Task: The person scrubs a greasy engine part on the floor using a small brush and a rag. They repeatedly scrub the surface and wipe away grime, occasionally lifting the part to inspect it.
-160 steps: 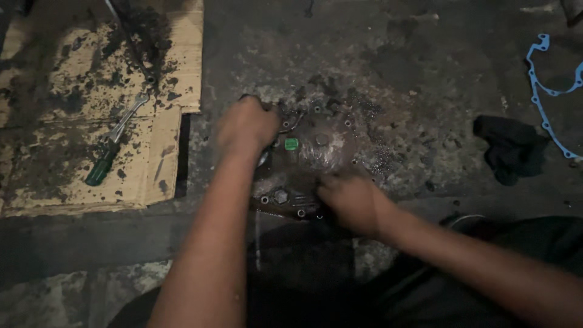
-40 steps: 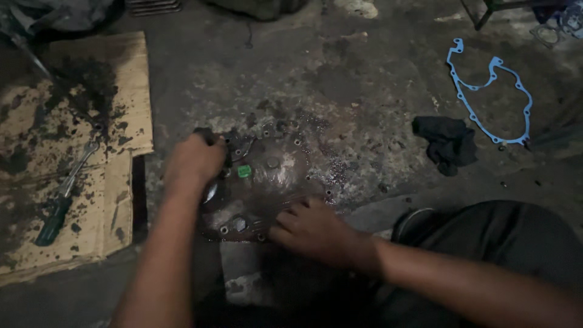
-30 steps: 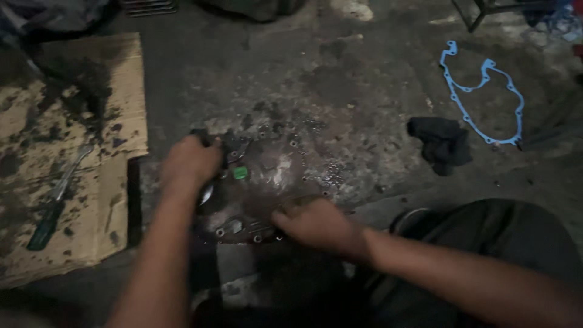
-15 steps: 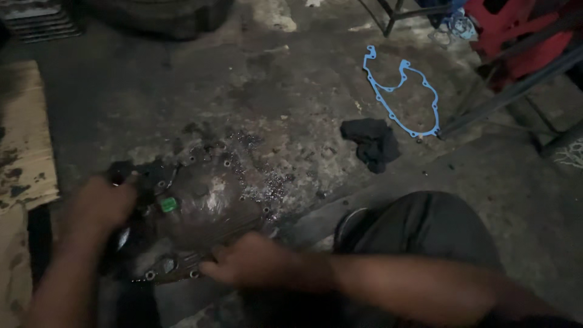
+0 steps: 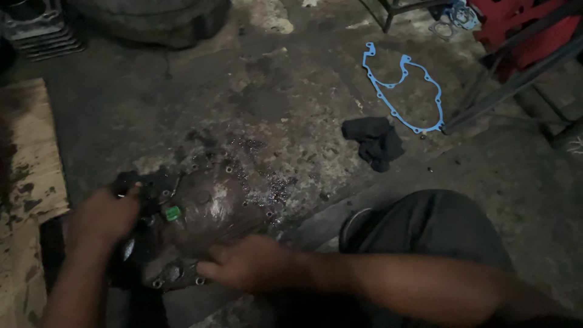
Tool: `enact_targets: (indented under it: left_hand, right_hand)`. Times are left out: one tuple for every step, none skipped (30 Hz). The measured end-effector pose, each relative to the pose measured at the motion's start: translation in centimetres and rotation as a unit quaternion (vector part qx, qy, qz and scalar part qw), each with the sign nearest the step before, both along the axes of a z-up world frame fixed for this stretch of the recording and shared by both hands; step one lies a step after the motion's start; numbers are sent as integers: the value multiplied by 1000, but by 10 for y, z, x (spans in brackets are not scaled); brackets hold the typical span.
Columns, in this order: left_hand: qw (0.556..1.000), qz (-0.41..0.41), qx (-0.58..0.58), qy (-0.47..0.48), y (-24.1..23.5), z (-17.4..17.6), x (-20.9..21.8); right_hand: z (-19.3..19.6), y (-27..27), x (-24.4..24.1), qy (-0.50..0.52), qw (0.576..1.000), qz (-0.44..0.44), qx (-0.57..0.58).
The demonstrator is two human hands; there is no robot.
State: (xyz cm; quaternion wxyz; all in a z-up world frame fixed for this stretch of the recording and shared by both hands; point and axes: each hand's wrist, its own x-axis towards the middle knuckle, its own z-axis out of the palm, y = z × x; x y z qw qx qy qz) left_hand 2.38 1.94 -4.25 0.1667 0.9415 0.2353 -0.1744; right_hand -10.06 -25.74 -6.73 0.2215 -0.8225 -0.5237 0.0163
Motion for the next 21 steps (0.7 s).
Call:
enact_targets:
  left_hand:
    - [1000,4,-4,11,2,-3,4]
    - [1000,8,-8,23,4,-8,6]
    - [1000,9,-11,16,7,-12,6]
    - [1000,9,-14,8,9,-16,7]
    - [1000,9,-16,0,11,-20,8]
    - [1000,24,-8,13,10,-23,11]
    - [999,40,1,26,8,-26,14]
    - [998,56,9,41,5,-28,16]
    - [998,46,10,34,2,-27,17]
    - [999,40,13,27,4,-24,14]
    - [999,34,16,21,5,-19,11]
    - [1000,24,4,10,5,-15,7]
    - [1000,14,-9,0,4,-11,3]
    - [1000,4,-22,-11,2,-8,2]
    - [1000,3,-11,-5,1,-6,1]
    - [1000,0,0,0,-1,-4,3]
    - [1000,-3,11,5,0,-3,3]
    - [1000,-5,-6,-4,1,-3,2]
    - [1000,-7,-24,-14,1,-3,1]
    - [999,-10,-42,-25,1,-4,1]
    - [999,-11,-40,-24,1,-3,0]
  right_hand:
    - [0,0,0,-7,1000,5,4]
    - [-2,1,0,-17,999,16,26]
    - [-4,3,0,-27,998,27,49]
    - [-8,3,-1,-38,996,37,72]
    - [-12,2,-3,-37,995,48,83]
    - [-16,-3,-4,-36,994,57,92]
    - [-20,-8,-6,-36,992,66,100]
    - [-25,-8,-7,-55,990,62,111]
    - [-30,-5,-6,-75,988,58,122]
    - [-36,-1,-6,-94,985,57,135]
    - [-40,-2,-5,-96,986,55,127]
    - [-43,-2,-3,-97,986,56,121]
    - [-44,-2,-3,-98,987,57,114]
    - [-43,0,-5,-90,991,33,90]
    - [-40,0,-9,-83,994,10,65]
    - [-37,0,-8,-76,996,-13,40]
    - [-33,-2,-5,-73,997,-8,37]
    - [-30,-3,-3,-69,997,-3,34]
    - [-27,-3,-2,-65,997,2,32]
    - [-25,-2,-2,-66,997,-2,28]
    - [-24,-1,-2,-66,997,-7,25]
